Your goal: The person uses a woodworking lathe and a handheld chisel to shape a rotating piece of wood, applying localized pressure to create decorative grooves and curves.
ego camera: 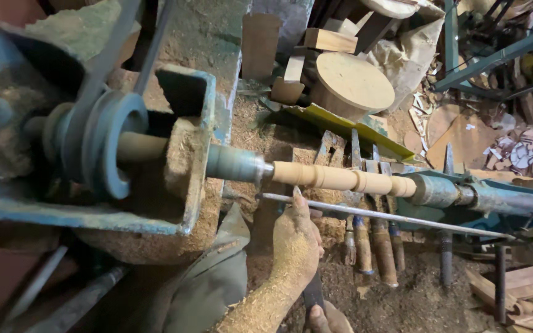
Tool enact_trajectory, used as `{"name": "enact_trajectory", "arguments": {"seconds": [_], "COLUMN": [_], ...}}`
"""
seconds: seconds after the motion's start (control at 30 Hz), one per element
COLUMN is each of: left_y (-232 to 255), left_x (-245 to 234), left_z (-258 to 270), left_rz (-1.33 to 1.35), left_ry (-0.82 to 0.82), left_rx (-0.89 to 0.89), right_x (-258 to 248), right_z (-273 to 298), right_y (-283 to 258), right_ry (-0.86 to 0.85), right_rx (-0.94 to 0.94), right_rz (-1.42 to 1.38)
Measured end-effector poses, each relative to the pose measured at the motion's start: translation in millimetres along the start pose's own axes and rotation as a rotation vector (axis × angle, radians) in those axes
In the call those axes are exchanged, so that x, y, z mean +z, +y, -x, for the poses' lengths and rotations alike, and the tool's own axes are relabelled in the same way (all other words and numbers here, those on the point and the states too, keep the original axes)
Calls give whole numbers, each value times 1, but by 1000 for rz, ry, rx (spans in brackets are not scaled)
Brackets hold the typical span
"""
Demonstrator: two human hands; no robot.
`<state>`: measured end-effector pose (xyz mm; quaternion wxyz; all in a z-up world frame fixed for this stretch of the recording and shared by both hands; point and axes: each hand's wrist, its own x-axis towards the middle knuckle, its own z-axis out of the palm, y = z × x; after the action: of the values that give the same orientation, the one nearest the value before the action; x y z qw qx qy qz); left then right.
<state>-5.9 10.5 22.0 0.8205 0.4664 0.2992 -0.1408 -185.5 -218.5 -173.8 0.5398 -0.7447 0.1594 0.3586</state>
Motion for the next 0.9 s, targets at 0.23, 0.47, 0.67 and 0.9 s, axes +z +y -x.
{"name": "enact_trajectory", "arguments": {"seconds": [0.23,0.47,0.67,0.9], "left_y": [-3,-1,-5,-4], "left_x": [-5,-2,-2,-10], "left_z": [-6,-2,-5,-10], "left_rz": [-51,20,48,-165], "left_ry": [2,-10,-14,22], "left_rx": [18,-40,-40,18], "right_x": [28,-5,-26,52], "right_z": [-5,9,27,4], "right_y": [17,8,-25,1], "right_ry": [65,34,21,215], "right_rx": [-21,-25,-14,-12], "right_rz": [-70,-11,67,-119]}}
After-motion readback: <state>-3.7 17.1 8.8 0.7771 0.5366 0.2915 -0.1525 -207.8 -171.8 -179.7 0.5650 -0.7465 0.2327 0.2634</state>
